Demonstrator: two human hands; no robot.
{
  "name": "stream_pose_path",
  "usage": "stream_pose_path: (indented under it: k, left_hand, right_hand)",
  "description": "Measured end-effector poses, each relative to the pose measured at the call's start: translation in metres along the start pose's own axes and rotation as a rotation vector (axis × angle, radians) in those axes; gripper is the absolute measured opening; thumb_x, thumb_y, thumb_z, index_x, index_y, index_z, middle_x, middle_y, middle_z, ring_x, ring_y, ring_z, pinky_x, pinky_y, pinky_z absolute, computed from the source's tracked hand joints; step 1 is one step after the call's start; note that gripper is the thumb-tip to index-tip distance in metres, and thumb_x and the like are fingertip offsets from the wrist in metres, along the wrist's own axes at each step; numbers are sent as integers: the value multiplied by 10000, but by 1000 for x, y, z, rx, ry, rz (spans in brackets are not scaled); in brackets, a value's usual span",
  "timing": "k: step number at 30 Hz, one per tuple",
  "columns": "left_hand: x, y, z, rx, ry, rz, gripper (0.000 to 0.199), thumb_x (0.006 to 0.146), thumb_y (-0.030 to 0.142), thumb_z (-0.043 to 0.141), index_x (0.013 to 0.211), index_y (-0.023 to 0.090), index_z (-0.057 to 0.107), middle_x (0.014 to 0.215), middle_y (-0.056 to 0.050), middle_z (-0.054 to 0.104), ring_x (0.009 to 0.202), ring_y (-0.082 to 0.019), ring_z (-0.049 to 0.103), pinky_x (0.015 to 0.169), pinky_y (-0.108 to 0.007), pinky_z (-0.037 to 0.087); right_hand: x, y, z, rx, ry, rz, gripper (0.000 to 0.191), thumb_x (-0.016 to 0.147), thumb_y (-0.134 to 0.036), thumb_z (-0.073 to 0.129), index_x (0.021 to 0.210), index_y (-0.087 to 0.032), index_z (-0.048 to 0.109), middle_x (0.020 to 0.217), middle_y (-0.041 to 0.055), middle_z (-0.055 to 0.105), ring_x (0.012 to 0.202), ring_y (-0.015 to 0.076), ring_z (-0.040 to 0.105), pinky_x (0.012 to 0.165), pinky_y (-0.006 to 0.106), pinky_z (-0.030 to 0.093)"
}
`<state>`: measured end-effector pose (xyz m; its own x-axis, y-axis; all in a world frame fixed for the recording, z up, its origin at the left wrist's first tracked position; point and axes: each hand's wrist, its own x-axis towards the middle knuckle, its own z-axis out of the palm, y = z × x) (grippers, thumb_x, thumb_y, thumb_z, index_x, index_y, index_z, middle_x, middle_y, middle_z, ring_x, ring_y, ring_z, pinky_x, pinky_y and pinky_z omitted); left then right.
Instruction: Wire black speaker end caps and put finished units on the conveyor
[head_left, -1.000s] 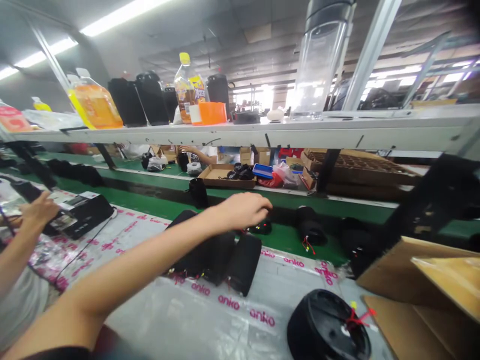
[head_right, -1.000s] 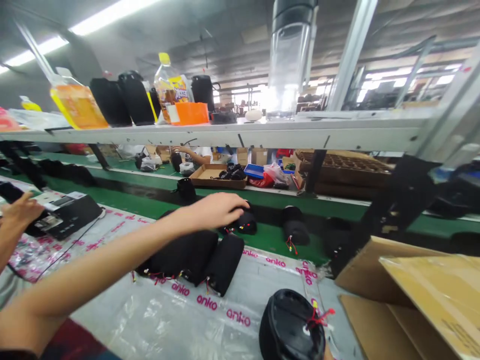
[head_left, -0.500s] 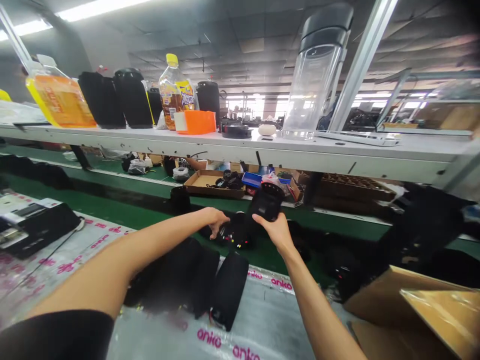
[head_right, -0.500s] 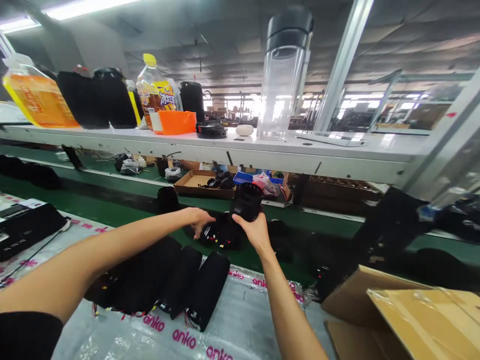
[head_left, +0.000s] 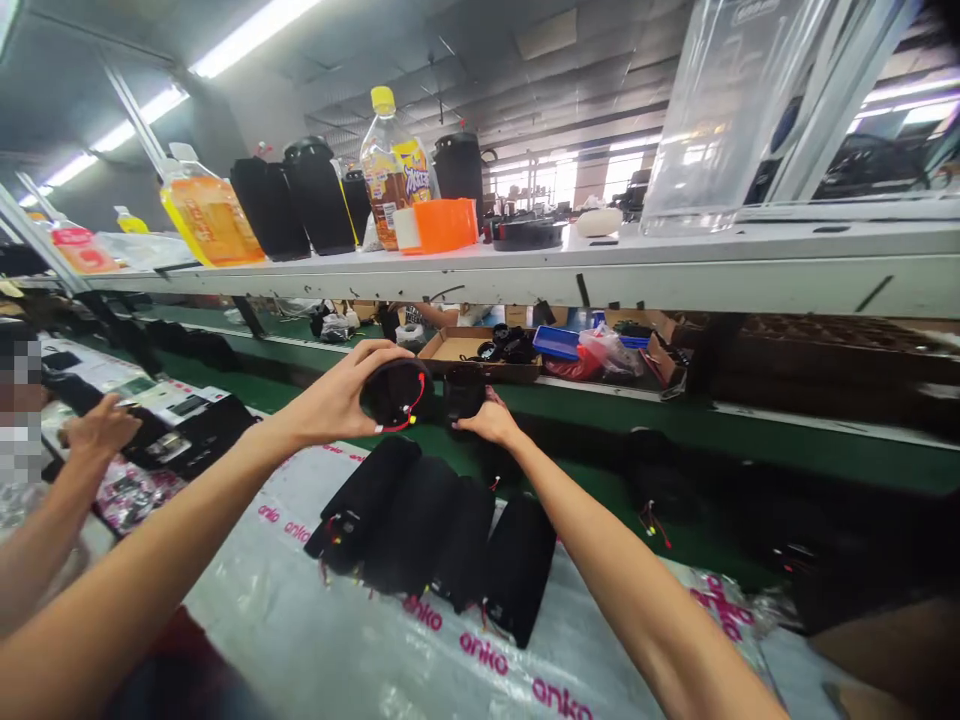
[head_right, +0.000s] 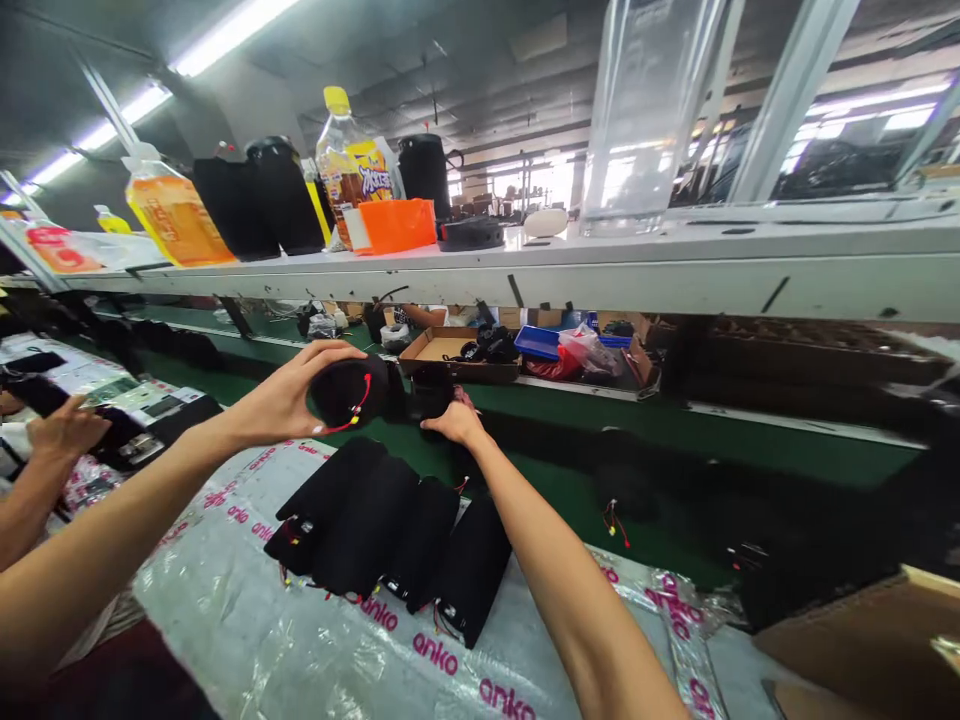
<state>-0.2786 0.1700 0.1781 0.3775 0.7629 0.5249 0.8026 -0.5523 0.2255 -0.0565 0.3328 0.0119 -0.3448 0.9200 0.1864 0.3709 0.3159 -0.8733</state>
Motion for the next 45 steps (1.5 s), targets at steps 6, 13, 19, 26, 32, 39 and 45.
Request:
stream_pose_path:
  k: [6, 13, 19, 26, 32, 39, 45]
  left_hand:
    - [-92, 96, -7, 209, -32, 262, 677, 878, 63, 725, 1484, 348, 623, 1548, -96, 615, 1471, -322, 575, 1197, -515, 531]
    - [-128, 165, 41, 209, -36, 532, 288, 976, 280, 759, 1219, 434, 743, 1321, 97, 776, 1325, -159, 687, 1273, -342, 424]
    - [-87, 126, 86, 388, -266, 664, 449, 1046, 111, 599, 1435, 331, 643, 1555, -20, 654, 1498, -247, 551, 1185, -393, 427]
    - [-73, 103, 112, 293, -491, 426, 817, 886, -82, 573, 1559, 378, 519, 1688, -25, 520, 1595, -258, 454, 1242, -407, 400]
    - [-63, 110, 94, 191, -693, 305, 1055, 701, -158, 455, 1610, 375, 501, 1770, -10, 364, 1649, -243, 348, 1302, -439, 408]
    - [-67, 103, 97, 168, -502, 209, 516, 987, 173, 454, 1392, 331, 730, 1607, -24, 611, 1416, -296, 651, 1219, -530, 512]
    - [-96, 165, 150, -37, -283, 297, 504, 1025, 493, 617, 1503, 334, 612, 1627, -66, 578, 1431, -341, 621, 1216, -538, 512]
  right_hand:
    - [0, 7, 24, -268, -95, 64, 404, 1036, -390, 712, 1378, -185, 650, 1402, 114, 673, 1203, 278, 703, 1010, 508, 617]
    - [-14, 26, 5, -353, -52, 256, 435, 1032, -393, 717, 1410, -194, 633, 1449, 121, 647, 1241, 292, 687, 1034, 527, 605]
    - [-42, 32, -43, -141, 37, 407, 398, 1039, -385, 710, 1378, -186, 649, 1395, 113, 674, 1183, 273, 710, 991, 499, 625]
    - [-135, 13, -133, 249, 194, 268, 759, 963, -397, 699, 1630, -234, 376, 1489, 95, 677, 1269, 242, 710, 1061, 368, 610]
    - [-285, 9, -165, 292, 133, 247, 921, 809, -510, 791, 1611, -240, 428, 1580, 127, 605, 1432, 343, 597, 1251, 529, 438]
    - [-401, 4, -124, -210, -215, 198, 1073, 651, -232, 867, 1638, -353, 466, 1558, 97, 608, 1337, 366, 663, 1162, 514, 511]
    - [-416, 2, -128, -353, -182, 169, 1019, 716, -438, 933, 1628, -282, 505, 1599, 135, 601, 1467, 395, 559, 1252, 545, 421]
